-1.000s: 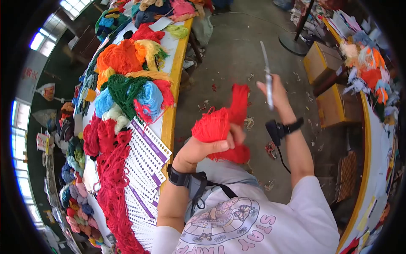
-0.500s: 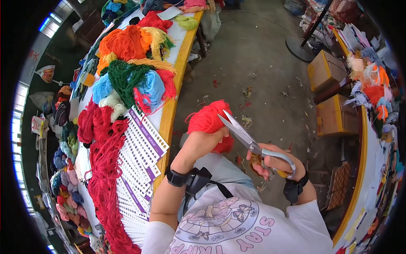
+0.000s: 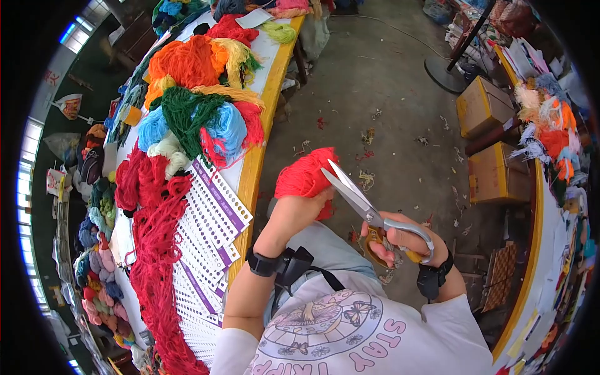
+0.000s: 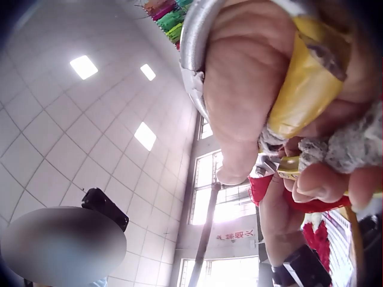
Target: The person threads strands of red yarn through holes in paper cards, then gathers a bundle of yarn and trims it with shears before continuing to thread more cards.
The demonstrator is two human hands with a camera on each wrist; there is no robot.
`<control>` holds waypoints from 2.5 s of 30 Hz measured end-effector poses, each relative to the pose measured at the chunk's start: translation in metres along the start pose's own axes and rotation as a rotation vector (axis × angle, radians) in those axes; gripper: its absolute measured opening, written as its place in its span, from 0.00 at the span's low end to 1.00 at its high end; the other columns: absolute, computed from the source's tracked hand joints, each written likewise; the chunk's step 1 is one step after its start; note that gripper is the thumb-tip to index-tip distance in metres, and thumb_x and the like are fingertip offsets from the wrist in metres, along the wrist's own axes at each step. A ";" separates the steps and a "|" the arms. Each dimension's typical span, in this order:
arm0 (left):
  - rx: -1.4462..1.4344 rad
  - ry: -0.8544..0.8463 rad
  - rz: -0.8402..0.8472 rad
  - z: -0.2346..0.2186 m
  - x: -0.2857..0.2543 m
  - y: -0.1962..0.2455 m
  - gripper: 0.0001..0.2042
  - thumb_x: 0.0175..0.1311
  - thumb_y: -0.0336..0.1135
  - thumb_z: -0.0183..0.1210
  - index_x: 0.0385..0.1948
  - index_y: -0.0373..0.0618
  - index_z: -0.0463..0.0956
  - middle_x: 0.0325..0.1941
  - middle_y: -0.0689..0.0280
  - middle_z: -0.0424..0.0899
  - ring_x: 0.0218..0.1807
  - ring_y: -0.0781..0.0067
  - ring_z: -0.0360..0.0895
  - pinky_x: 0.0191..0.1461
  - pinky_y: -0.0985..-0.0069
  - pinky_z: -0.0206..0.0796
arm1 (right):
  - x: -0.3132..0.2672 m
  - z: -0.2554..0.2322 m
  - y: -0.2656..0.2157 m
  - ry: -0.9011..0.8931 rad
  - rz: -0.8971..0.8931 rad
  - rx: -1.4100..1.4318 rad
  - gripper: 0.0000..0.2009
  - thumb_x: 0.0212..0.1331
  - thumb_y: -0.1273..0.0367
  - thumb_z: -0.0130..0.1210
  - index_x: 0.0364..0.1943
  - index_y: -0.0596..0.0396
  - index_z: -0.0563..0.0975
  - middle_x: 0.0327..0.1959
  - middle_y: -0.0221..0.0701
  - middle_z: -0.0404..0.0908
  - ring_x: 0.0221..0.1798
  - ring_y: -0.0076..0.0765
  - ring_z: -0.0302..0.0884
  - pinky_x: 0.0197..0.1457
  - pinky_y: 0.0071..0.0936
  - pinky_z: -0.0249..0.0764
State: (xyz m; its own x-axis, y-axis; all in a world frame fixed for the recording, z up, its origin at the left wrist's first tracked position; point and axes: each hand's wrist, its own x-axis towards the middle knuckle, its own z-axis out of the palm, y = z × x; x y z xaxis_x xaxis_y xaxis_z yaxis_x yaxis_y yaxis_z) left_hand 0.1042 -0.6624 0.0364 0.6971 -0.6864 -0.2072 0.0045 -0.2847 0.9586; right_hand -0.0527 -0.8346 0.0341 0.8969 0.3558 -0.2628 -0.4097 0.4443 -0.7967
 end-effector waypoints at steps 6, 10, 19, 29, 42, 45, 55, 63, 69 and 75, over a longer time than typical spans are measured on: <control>0.166 0.053 0.199 0.002 0.000 -0.020 0.14 0.53 0.24 0.56 0.43 0.41 0.72 0.32 0.63 0.78 0.32 0.70 0.75 0.37 0.74 0.67 | 0.005 -0.001 0.005 0.012 -0.028 -0.024 0.27 0.55 0.48 0.51 0.46 0.58 0.66 0.23 0.24 0.67 0.24 0.16 0.64 0.26 0.13 0.63; 0.301 0.133 0.385 0.002 0.004 -0.021 0.13 0.53 0.23 0.56 0.42 0.40 0.72 0.30 0.63 0.78 0.31 0.71 0.75 0.37 0.74 0.67 | 0.007 0.002 0.006 0.021 -0.018 -0.039 0.27 0.55 0.47 0.49 0.45 0.58 0.67 0.22 0.23 0.66 0.23 0.16 0.62 0.26 0.13 0.61; 0.184 0.103 0.223 0.009 -0.005 -0.004 0.11 0.52 0.24 0.57 0.39 0.40 0.73 0.32 0.62 0.79 0.35 0.66 0.76 0.41 0.73 0.67 | 0.019 0.003 0.017 0.063 -0.088 -0.020 0.28 0.57 0.44 0.43 0.44 0.57 0.67 0.21 0.23 0.65 0.24 0.16 0.62 0.26 0.14 0.60; 0.048 0.049 0.180 0.003 0.002 -0.029 0.12 0.51 0.20 0.53 0.39 0.40 0.73 0.26 0.66 0.75 0.28 0.77 0.73 0.34 0.76 0.67 | 0.014 0.001 0.016 0.046 -0.033 -0.069 0.24 0.59 0.49 0.45 0.45 0.57 0.66 0.21 0.22 0.65 0.24 0.16 0.62 0.26 0.14 0.61; 0.021 0.006 0.004 -0.002 0.002 -0.029 0.10 0.53 0.20 0.53 0.38 0.40 0.75 0.26 0.71 0.75 0.29 0.81 0.72 0.33 0.80 0.65 | 0.016 -0.008 0.016 0.056 -0.005 -0.169 0.25 0.56 0.50 0.51 0.45 0.58 0.66 0.23 0.22 0.67 0.24 0.14 0.63 0.27 0.11 0.61; 0.048 -0.007 0.042 0.000 0.001 -0.029 0.16 0.49 0.18 0.53 0.42 0.41 0.73 0.29 0.67 0.77 0.31 0.77 0.74 0.37 0.76 0.68 | 0.016 -0.008 0.016 0.052 -0.006 -0.189 0.25 0.56 0.51 0.51 0.45 0.58 0.66 0.22 0.22 0.66 0.24 0.13 0.63 0.27 0.11 0.61; 0.373 0.036 0.295 0.010 -0.005 -0.013 0.19 0.49 0.19 0.52 0.45 0.47 0.74 0.35 0.61 0.79 0.38 0.64 0.77 0.42 0.73 0.68 | 0.020 -0.005 0.014 0.078 -0.057 -0.209 0.23 0.57 0.50 0.49 0.43 0.58 0.67 0.20 0.21 0.66 0.22 0.12 0.62 0.24 0.11 0.61; 0.475 0.064 0.431 0.008 -0.001 -0.028 0.17 0.49 0.21 0.53 0.42 0.48 0.75 0.38 0.58 0.79 0.40 0.58 0.76 0.43 0.71 0.68 | 0.027 -0.006 0.006 0.112 -0.040 -0.074 0.25 0.58 0.47 0.45 0.41 0.58 0.68 0.17 0.21 0.66 0.16 0.12 0.60 0.19 0.11 0.59; 0.417 0.019 0.363 0.000 -0.001 -0.023 0.13 0.52 0.23 0.53 0.41 0.45 0.76 0.37 0.60 0.79 0.39 0.60 0.76 0.43 0.72 0.67 | 0.029 -0.004 0.004 0.088 0.022 0.079 0.28 0.60 0.44 0.37 0.43 0.58 0.67 0.17 0.21 0.65 0.15 0.13 0.59 0.18 0.12 0.58; -0.218 -0.103 -0.106 -0.019 -0.019 -0.039 0.04 0.59 0.27 0.53 0.33 0.39 0.76 0.20 0.73 0.70 0.21 0.86 0.63 0.25 0.86 0.57 | 0.014 -0.075 -0.008 0.617 -0.343 0.316 0.22 0.62 0.48 0.40 0.39 0.55 0.66 0.17 0.23 0.66 0.14 0.16 0.62 0.17 0.17 0.63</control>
State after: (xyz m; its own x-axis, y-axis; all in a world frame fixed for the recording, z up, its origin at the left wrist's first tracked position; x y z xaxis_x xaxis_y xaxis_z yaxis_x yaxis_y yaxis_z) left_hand 0.1041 -0.6258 0.0063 0.6081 -0.7279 -0.3167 0.2355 -0.2156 0.9477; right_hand -0.0237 -0.8948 -0.0038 0.8747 -0.3253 -0.3594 -0.0374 0.6939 -0.7191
